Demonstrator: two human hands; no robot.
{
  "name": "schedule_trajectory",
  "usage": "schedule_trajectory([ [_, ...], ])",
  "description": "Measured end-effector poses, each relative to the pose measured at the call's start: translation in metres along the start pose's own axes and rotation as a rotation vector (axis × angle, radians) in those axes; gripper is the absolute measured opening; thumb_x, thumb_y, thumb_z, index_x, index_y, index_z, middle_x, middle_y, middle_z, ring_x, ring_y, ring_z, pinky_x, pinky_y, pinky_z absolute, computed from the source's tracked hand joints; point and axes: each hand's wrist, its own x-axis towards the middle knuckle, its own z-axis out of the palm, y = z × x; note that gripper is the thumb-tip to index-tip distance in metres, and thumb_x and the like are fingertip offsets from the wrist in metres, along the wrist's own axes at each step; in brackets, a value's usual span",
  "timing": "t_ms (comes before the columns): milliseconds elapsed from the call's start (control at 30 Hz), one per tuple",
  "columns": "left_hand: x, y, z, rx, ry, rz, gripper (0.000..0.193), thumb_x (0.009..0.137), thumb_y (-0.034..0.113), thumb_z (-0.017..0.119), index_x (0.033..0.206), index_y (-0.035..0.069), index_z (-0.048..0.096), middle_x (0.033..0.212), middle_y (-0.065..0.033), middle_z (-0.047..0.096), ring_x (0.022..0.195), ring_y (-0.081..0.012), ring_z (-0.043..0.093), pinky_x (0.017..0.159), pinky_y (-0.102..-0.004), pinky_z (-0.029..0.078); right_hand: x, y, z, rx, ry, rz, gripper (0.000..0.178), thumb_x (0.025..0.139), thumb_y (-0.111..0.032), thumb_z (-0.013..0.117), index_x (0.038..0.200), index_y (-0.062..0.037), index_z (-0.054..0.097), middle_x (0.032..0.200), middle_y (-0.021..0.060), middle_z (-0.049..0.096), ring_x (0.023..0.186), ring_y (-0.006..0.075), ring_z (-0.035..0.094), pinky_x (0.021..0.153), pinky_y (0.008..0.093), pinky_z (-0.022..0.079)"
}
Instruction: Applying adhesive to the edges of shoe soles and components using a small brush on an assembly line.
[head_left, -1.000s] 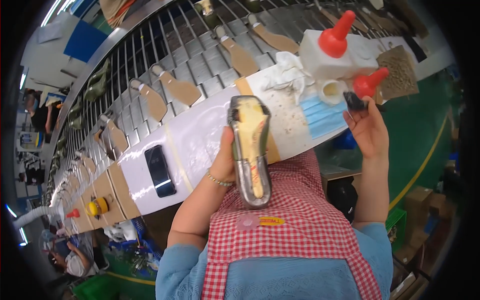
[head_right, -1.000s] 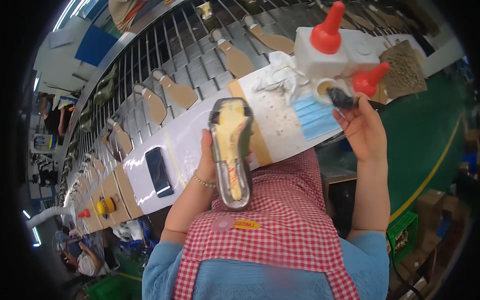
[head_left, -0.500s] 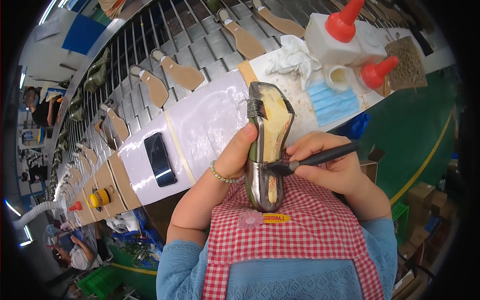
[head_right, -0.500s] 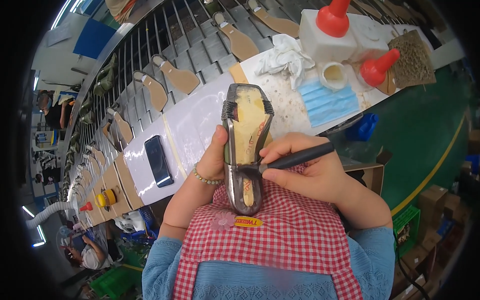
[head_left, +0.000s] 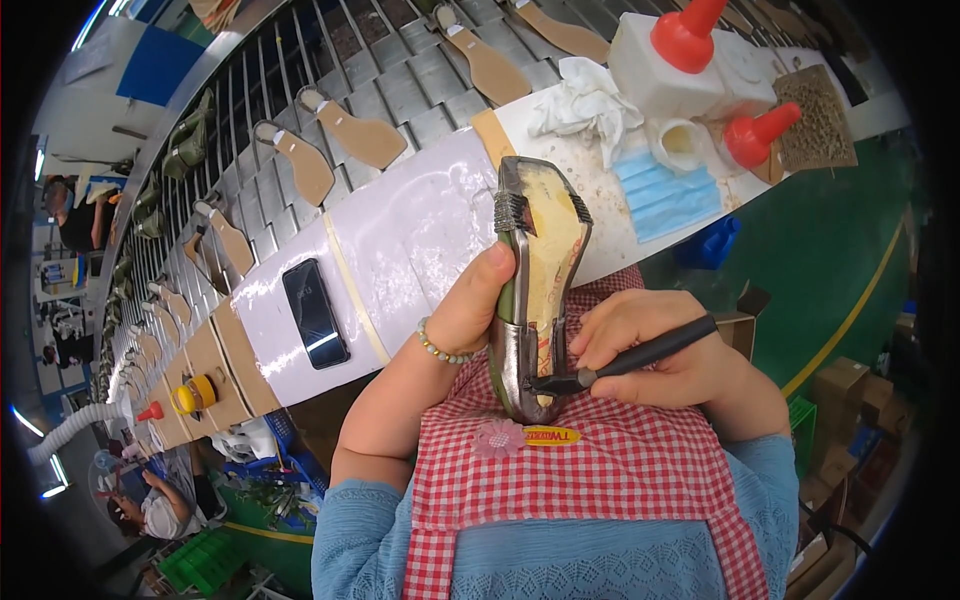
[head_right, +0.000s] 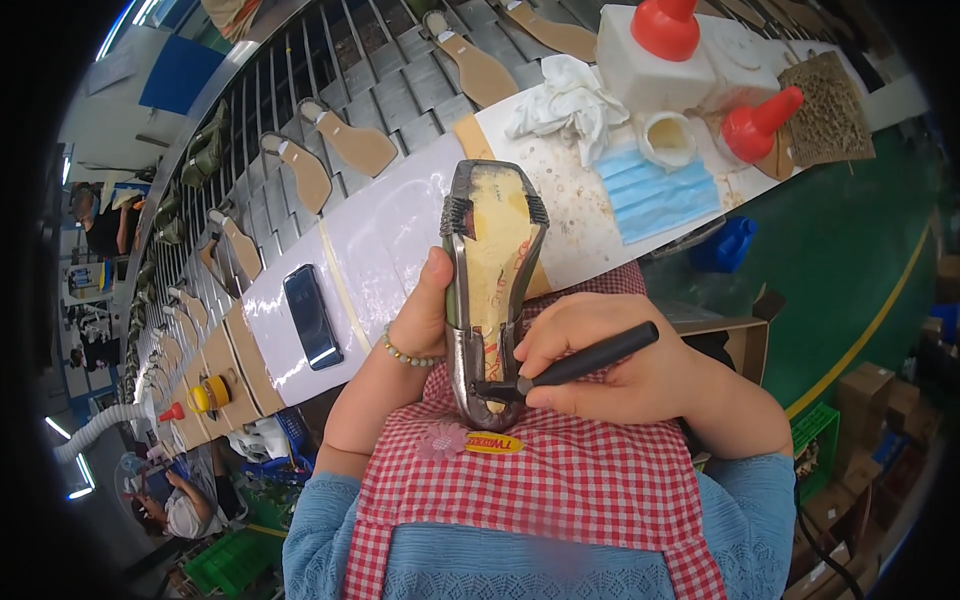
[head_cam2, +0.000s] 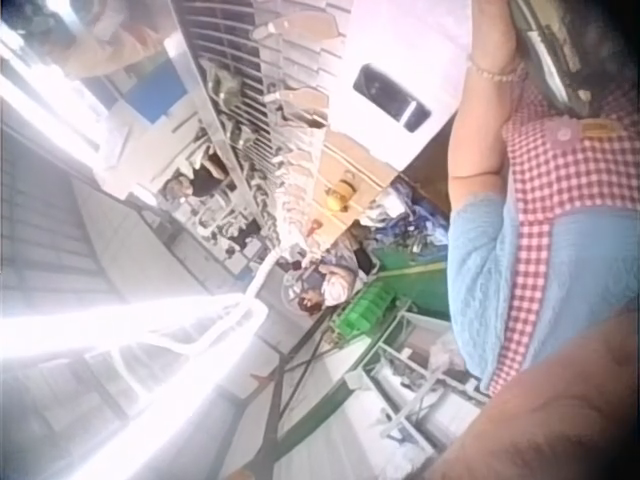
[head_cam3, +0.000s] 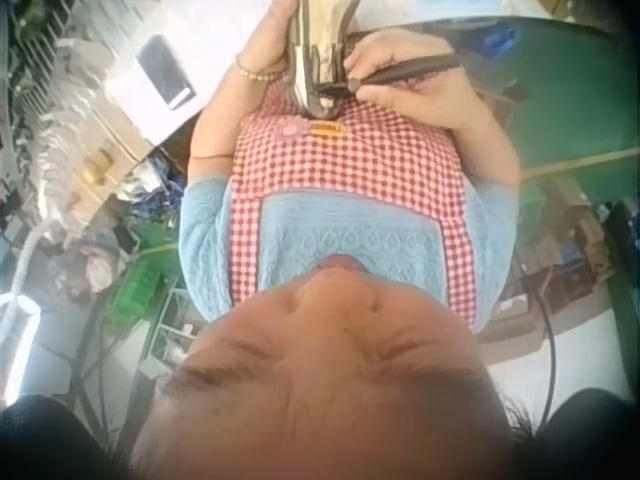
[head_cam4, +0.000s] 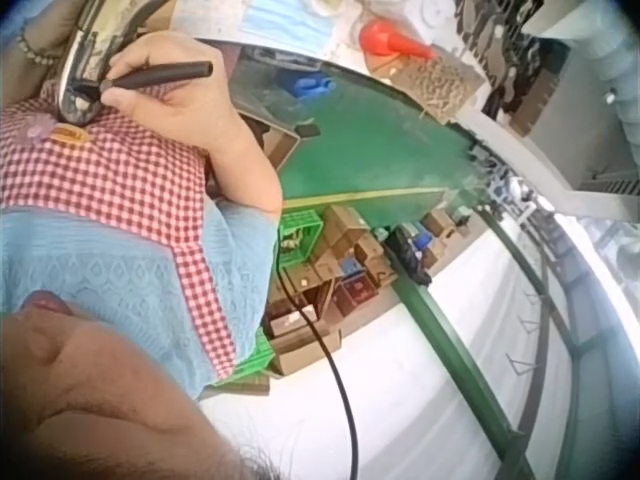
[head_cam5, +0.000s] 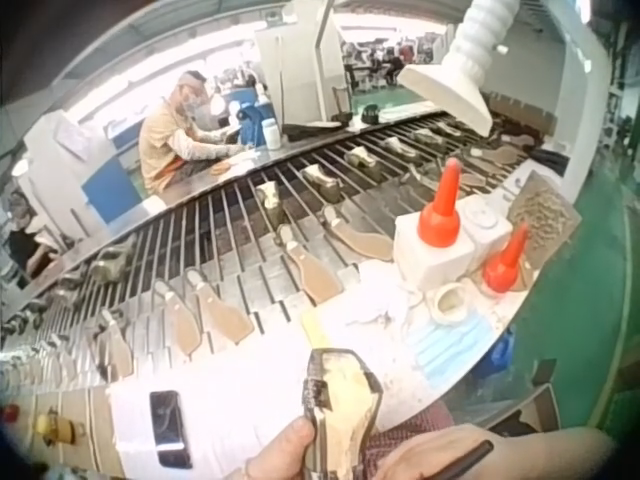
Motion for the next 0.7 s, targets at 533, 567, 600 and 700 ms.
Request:
schedule_trajectory([
  [533,-0.008,-0.003,-0.043,-0.197,-0.106,0.12,0.085,0.076,0.067,0.059,0.131,0.004,0.044,0.117,-0.0073,0.059,0.101,-0.0185,0.06,0.087,-0.033,0.05,0.004,-0.001,-0.005,0.067,0.106,-0.107,0.02,0.073,-0.006,0.075,0.088,0.0008,0.064,0.089,0.0113,0.066,0.09,0.0225,0.064,0.081,0.0333,0.05],
  [567,-0.014,-0.001,-0.049,-0.127,-0.001,0.223,0.093,0.069,0.066,0.067,0.132,0.004,0.042,0.119,-0.0071,0.057,0.105,-0.0196,0.058,0.09,-0.0351,0.048,-0.002,-0.006,-0.002,0.21,0.276,-0.093,0.021,0.075,-0.006,0.073,0.092,0.001,0.062,0.093,0.0127,0.065,0.091,0.022,0.063,0.083,0.0336,0.049],
  [600,-0.014,0.005,-0.055,-0.029,0.054,0.337,0.096,0.065,0.063,0.073,0.133,0.004,0.04,0.122,-0.0062,0.053,0.109,-0.0199,0.055,0.093,-0.0356,0.046,-0.003,-0.003,-0.002,0.355,0.453,-0.058,0.023,0.076,-0.005,0.071,0.095,0.0013,0.06,0.097,0.0142,0.064,0.093,0.0216,0.062,0.085,0.0339,0.049],
  [700,-0.023,0.005,-0.058,0.087,0.283,0.604,0.094,0.065,0.047,0.082,0.134,0.006,0.035,0.124,-0.0059,0.049,0.117,-0.0216,0.048,0.098,-0.0362,0.042,0.003,0.013,-0.003,0.379,0.546,-0.077,0.024,0.079,-0.002,0.067,0.1,0.0012,0.057,0.102,0.0156,0.062,0.097,0.0205,0.06,0.089,0.0326,0.047],
])
